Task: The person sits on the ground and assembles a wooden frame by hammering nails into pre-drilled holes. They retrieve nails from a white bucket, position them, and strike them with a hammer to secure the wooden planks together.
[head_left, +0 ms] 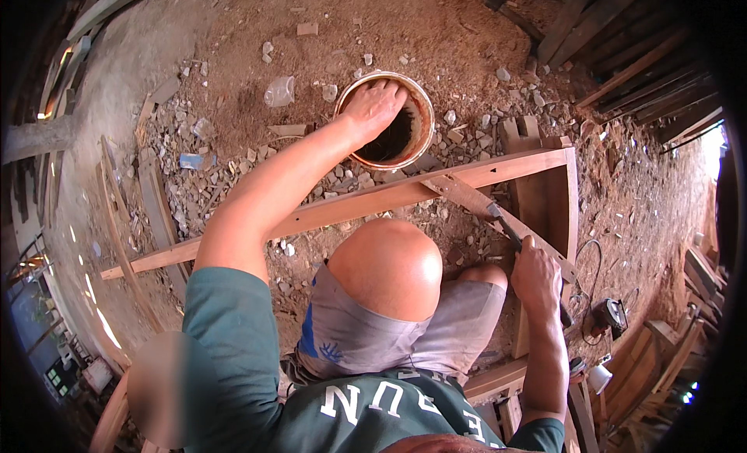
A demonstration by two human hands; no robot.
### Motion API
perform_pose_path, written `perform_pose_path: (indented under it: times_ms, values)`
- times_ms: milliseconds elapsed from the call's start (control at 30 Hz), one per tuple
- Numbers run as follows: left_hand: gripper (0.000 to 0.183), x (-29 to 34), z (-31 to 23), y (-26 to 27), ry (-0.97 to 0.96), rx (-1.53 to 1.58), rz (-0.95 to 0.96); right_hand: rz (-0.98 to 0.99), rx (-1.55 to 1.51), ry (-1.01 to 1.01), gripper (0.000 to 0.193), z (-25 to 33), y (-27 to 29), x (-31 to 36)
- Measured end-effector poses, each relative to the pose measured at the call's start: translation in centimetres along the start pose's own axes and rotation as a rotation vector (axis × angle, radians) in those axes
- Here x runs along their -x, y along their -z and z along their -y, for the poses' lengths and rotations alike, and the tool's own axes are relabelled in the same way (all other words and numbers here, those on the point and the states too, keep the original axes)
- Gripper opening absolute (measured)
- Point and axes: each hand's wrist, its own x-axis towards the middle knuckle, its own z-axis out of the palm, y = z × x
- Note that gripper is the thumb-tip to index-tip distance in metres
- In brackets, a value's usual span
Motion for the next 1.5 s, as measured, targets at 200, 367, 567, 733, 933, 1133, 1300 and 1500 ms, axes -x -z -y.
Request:
perform_pose_path:
  times_ms: [200, 367, 567, 733, 933, 1133, 1300, 1500]
  values:
    - [0.027, 1.5, 0.0, -0.9, -0.012, 0.124, 0.181, -0.028, 0.012, -0.004, 0.013, 0.4, 0.2, 0.3]
    - [0.049, 4.6, -1.5, -2.5, -0.263, 0.029, 0.383, -0.019, 0.017, -0.001, 0.014, 0.5, 0.5, 0.3]
    - [0.055, 2.3, -1.6, -3.3, -0.367, -0.324, 0.720, -0.035, 0.010, 0.022, 0.014, 0.4, 0.5, 0.1]
    - [0.052, 1.0, -3.2, -2.1, -0.402, -0.452, 0.766, -0.024, 0.006, 0.015, 0.014, 0.2, 0.3, 0.2]
    - [0.031, 2.2, -1.2, -3.6, -0.200, -0.717, 0.573, -0.024, 0.003, 0.018, 0.015, 0.2, 0.4, 0.1]
    - [0.020, 2.7, -1.9, -3.6, -0.066, -0.555, 0.285, -0.028, 0.000, 0.021, 0.014, 0.2, 0.4, 0.2]
    - [0.030, 1.9, -1.8, -2.9, -0.257, -0.377, 0.582, -0.010, 0.009, -0.001, 0.016, 0.5, 1.0, 0.2]
    - [0.050, 2.2, -1.3, -2.8, -0.157, -0.444, 0.575, 0.013, 0.023, -0.005, 0.017, 0.3, 0.6, -0.1]
